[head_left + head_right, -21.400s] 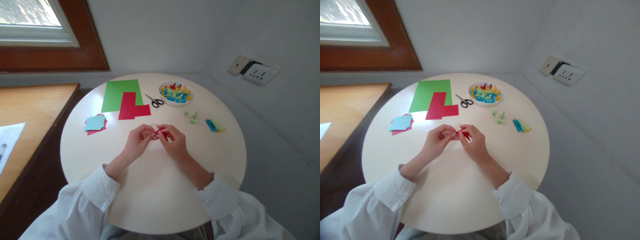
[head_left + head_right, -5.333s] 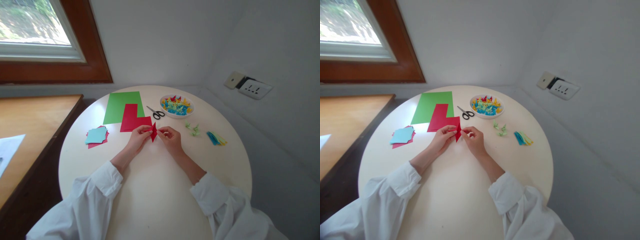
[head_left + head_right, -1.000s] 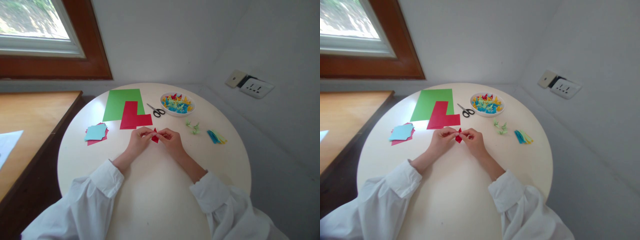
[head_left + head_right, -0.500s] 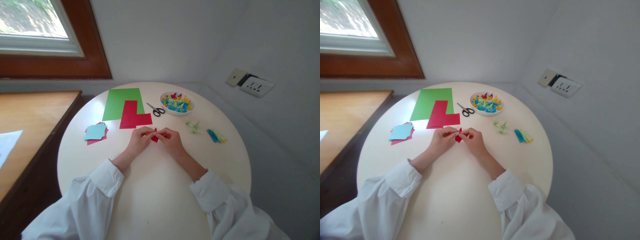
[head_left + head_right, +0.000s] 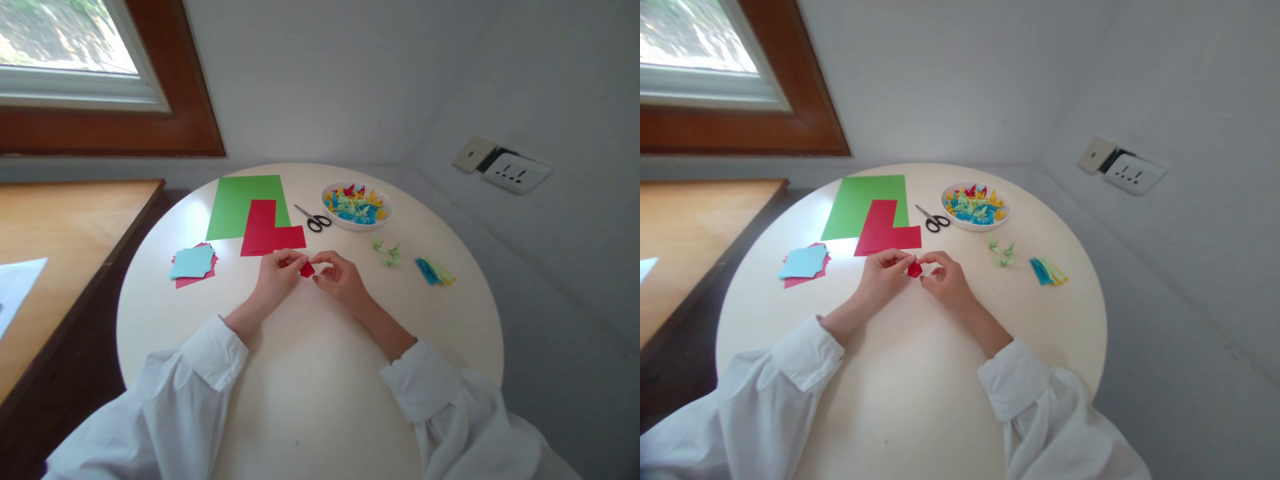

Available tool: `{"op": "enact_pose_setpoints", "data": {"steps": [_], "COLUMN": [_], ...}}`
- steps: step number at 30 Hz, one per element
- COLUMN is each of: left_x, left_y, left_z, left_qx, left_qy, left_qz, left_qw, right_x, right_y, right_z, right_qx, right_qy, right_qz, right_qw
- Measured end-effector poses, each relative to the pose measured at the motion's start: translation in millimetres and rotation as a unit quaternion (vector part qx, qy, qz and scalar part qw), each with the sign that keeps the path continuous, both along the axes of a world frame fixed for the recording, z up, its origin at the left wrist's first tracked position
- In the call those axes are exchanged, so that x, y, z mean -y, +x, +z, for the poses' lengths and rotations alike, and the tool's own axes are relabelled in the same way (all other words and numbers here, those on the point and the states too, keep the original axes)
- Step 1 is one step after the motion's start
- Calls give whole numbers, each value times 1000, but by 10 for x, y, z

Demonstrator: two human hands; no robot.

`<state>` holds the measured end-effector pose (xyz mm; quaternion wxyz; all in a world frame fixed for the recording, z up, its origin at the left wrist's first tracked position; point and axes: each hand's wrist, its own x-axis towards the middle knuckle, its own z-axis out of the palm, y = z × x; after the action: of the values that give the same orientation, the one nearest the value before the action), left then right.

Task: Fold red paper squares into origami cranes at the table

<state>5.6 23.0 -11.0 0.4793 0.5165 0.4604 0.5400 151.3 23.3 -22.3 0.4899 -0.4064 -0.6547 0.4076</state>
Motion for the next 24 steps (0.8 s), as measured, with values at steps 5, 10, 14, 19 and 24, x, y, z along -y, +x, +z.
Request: {"op": "enact_pose_setpoints", "data": {"steps": [5, 10, 14, 19, 24], "left_x": [-12, -11, -10, -11, -12], "left_y": [4, 6, 8, 15, 14], "left_z": [-23, -38, -46, -37, -35], "left_qx": [10, 2, 3, 21, 15], "left_qy": [-8, -8, -19, -21, -19], "left_qz": [-7, -19, -23, -25, -40], "left_qw": [1000, 1000, 1000, 999, 999], "right_x": [0, 3, 10, 8, -22], "right_y": [-25, -30, -38, -39, -22], "right_z": [-13, -29, -32, -20, -21], "right_qx": [-14, -12, -16, -38, -61], "right_qy": [-37, -56, -51, -56, -69], "right_qz": [6, -26, -39, -52, -75], "right_qw": [999, 998, 998, 996, 993]}}
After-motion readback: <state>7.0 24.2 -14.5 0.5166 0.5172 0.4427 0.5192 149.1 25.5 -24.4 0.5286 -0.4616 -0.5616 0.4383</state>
